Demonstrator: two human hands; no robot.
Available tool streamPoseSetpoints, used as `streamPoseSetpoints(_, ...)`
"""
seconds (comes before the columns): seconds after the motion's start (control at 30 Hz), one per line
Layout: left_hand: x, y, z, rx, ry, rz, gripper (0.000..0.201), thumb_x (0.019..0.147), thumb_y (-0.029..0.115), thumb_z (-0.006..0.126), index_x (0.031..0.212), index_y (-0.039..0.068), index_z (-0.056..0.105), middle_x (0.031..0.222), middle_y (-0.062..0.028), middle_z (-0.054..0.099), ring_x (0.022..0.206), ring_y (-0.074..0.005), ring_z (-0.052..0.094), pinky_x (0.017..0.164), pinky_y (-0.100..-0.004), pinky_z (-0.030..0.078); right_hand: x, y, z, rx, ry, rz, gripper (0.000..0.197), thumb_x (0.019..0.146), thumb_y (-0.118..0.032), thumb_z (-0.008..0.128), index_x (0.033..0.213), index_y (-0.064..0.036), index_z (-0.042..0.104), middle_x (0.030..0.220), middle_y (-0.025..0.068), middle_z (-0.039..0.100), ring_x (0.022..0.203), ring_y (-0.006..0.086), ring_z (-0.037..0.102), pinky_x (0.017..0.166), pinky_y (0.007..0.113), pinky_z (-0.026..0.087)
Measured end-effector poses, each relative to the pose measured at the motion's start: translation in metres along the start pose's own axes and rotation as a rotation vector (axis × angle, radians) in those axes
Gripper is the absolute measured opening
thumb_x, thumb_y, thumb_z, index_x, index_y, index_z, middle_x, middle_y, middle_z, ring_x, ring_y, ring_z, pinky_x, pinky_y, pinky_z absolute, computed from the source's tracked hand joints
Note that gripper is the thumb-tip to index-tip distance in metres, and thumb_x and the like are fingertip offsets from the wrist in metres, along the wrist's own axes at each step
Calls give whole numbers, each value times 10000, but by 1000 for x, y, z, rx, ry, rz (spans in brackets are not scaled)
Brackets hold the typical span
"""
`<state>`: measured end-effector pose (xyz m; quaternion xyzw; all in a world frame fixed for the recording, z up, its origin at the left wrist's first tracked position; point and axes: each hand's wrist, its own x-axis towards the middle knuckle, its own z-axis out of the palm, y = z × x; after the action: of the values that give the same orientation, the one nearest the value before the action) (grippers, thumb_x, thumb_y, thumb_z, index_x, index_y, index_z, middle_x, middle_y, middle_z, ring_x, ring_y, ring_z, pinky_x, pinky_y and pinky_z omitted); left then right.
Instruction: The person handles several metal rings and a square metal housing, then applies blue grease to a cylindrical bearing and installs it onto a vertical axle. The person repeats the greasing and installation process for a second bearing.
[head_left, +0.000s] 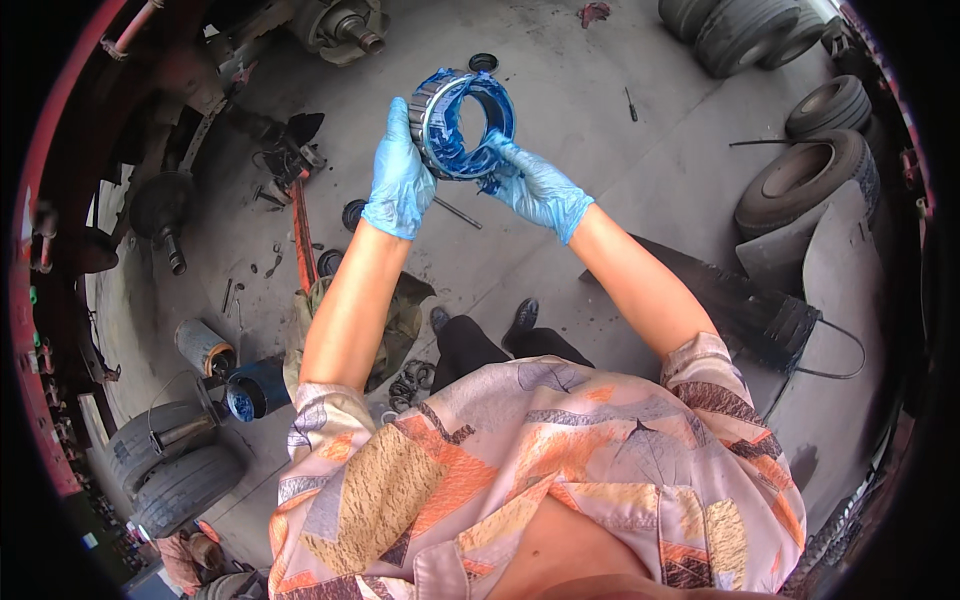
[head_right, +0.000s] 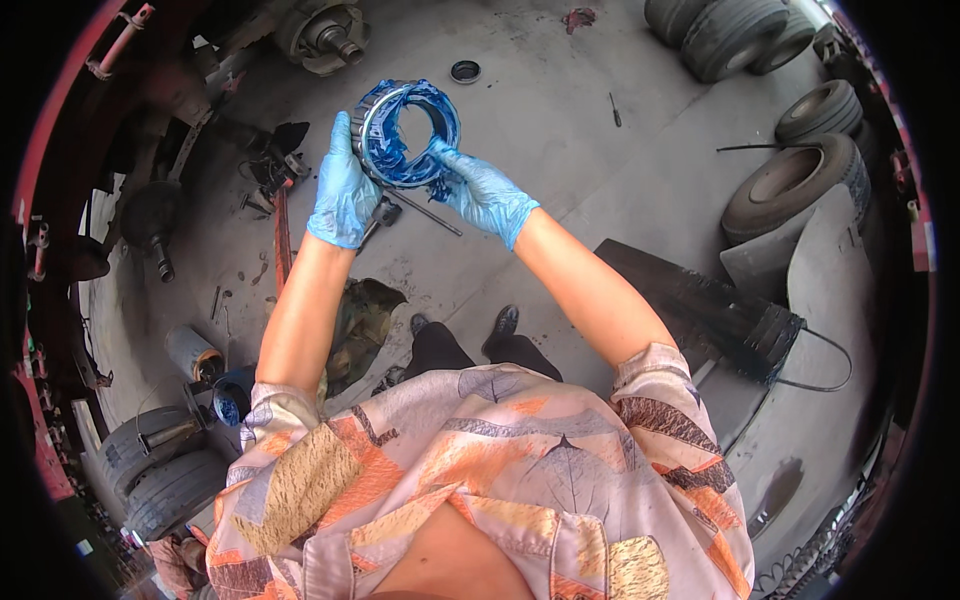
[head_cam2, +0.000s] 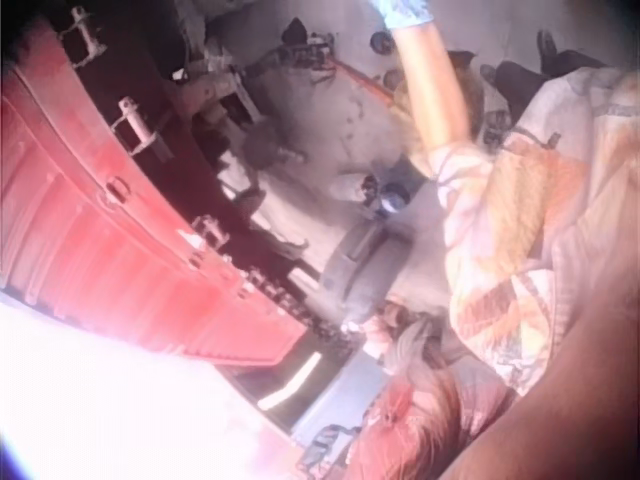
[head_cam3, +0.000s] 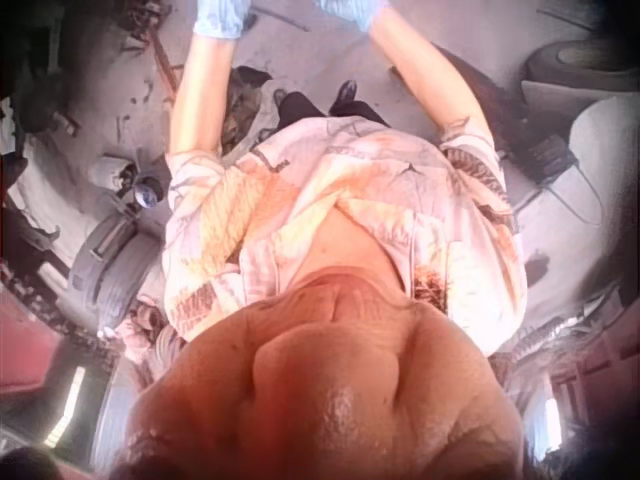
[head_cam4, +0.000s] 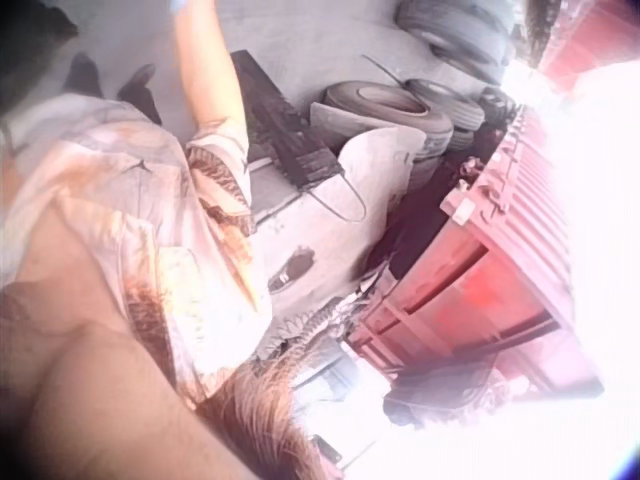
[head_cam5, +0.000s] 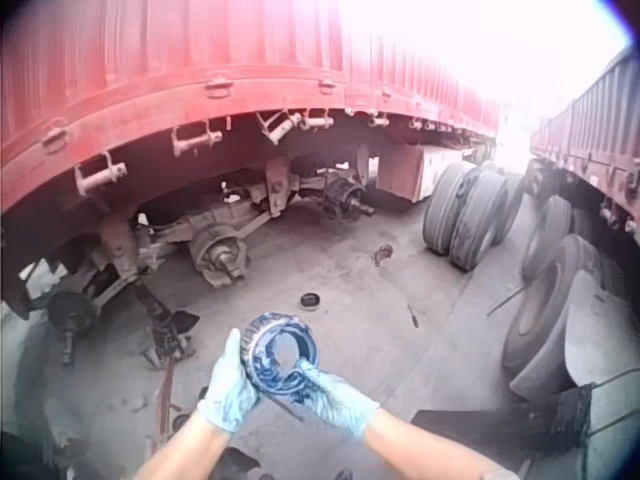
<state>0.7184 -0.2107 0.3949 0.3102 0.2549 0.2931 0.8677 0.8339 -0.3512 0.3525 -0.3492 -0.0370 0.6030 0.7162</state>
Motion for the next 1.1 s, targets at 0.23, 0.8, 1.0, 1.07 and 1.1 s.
streamPoseSetpoints(0.23, 18, -8, 17, -32, 10, 53, 367, 1005, 385, 455, 1089, 65, 613, 948, -43, 690, 809, -132, 673, 743, -308, 589, 38, -79, 17, -576, 43, -458, 349, 930, -408, 612, 1098, -106, 655, 1037, 16, 648, 944, 111, 570, 890, 282, 456)
streamPoseSetpoints(0.8, 119, 31, 2, 275, 101, 203, 495, 978, 472, 486, 1012, 8, 652, 920, -52, 680, 799, -98, 636, 730, -246, 523, 173, -138, 74, -1353, -349, -773, 386, 995, -318, 441, 1161, -34, 643, 1083, 155, 646, 1033, 264, 606, 930, 333, 450)
streamPoseSetpoints(1.0, 142, 50, -5, 247, 205, 206, 503, 967, 488, 497, 1003, 11, 654, 913, -52, 680, 794, -98, 634, 723, -250, 523, 211, -148, 42, -1095, -197, -401, 418, 1011, -332, 434, 1232, -18, 598, 1117, 121, 655, 1057, 183, 591, 971, 296, 431)
streamPoseSetpoints(1.07, 148, 57, -9, 260, 233, 213, 497, 965, 483, 504, 987, 10, 656, 898, -51, 682, 763, -103, 638, 705, -246, 524, 220, -153, 45, -909, -269, -388, 393, 975, -273, 514, 1289, -40, 559, 1164, 103, 628, 1118, 181, 579, 1017, 305, 419)
streamPoseSetpoints(1.1, 153, 60, -10, 262, 239, 216, 494, 966, 479, 505, 989, 9, 655, 894, -49, 682, 752, -104, 638, 696, -244, 524, 220, -157, 56, -1055, -306, -441, 395, 959, -231, 527, 1311, -53, 537, 1213, 102, 605, 1147, 196, 564, 1032, 320, 410)
